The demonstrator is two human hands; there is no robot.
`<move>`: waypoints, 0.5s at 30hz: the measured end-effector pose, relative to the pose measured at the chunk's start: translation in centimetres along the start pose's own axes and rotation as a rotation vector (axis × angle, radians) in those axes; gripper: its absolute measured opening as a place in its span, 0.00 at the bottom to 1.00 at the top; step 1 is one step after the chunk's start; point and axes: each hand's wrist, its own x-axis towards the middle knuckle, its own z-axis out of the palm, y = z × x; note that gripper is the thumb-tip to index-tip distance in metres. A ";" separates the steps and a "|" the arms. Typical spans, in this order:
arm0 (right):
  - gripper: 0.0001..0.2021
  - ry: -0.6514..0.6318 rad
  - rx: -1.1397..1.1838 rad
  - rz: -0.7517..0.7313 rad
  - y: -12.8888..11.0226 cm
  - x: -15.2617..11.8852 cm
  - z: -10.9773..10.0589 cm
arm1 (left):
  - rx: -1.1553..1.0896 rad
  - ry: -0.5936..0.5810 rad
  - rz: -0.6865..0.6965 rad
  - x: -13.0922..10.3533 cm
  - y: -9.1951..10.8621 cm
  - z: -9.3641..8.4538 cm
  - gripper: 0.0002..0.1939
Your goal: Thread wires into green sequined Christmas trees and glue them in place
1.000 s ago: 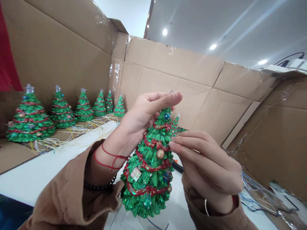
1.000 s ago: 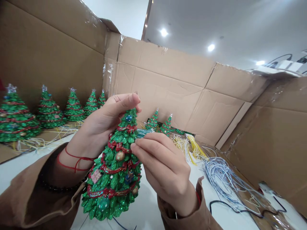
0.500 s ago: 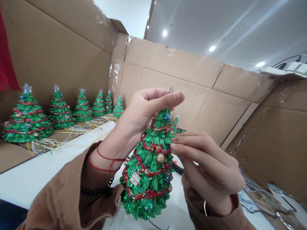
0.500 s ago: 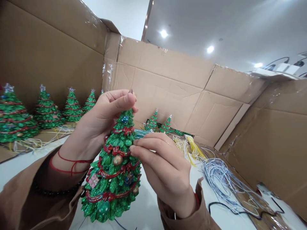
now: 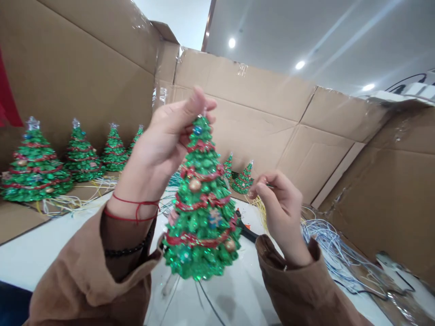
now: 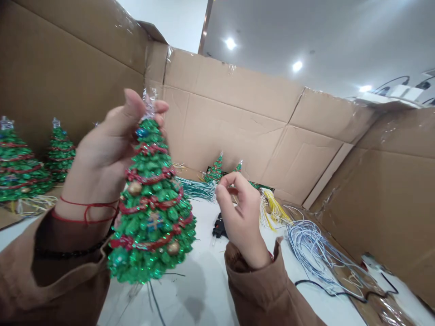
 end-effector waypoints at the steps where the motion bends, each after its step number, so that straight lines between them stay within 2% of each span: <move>1: 0.09 -0.044 -0.017 0.077 1.4 0.2 0.1 | -0.046 -0.015 0.014 0.2 0.2 -0.3 0.14; 4: 0.15 -0.253 -0.189 0.228 5.3 0.1 1.1 | -0.053 0.003 0.121 0.5 0.8 -1.4 0.14; 6: 0.15 -0.442 -0.292 0.243 7.0 -0.8 2.4 | -0.001 0.058 0.214 0.7 0.9 -2.1 0.13; 8: 0.07 -0.662 -0.293 0.139 7.6 -2.4 4.0 | 0.031 0.095 0.285 1.0 0.8 -2.8 0.12; 9: 0.05 -0.728 -0.276 0.088 7.5 -3.3 4.9 | 0.046 0.102 0.312 1.1 0.7 -3.1 0.12; 10: 0.08 -0.786 -0.262 0.034 7.1 -4.2 5.7 | 0.071 0.102 0.339 1.2 0.6 -3.3 0.13; 12: 0.13 -0.853 -0.289 -0.134 6.2 -5.8 7.1 | 0.139 0.088 0.376 1.4 0.3 -3.4 0.13; 15: 0.13 -0.901 -0.304 -0.324 5.4 -7.2 8.3 | 0.200 0.022 0.369 1.6 -0.2 -3.0 0.14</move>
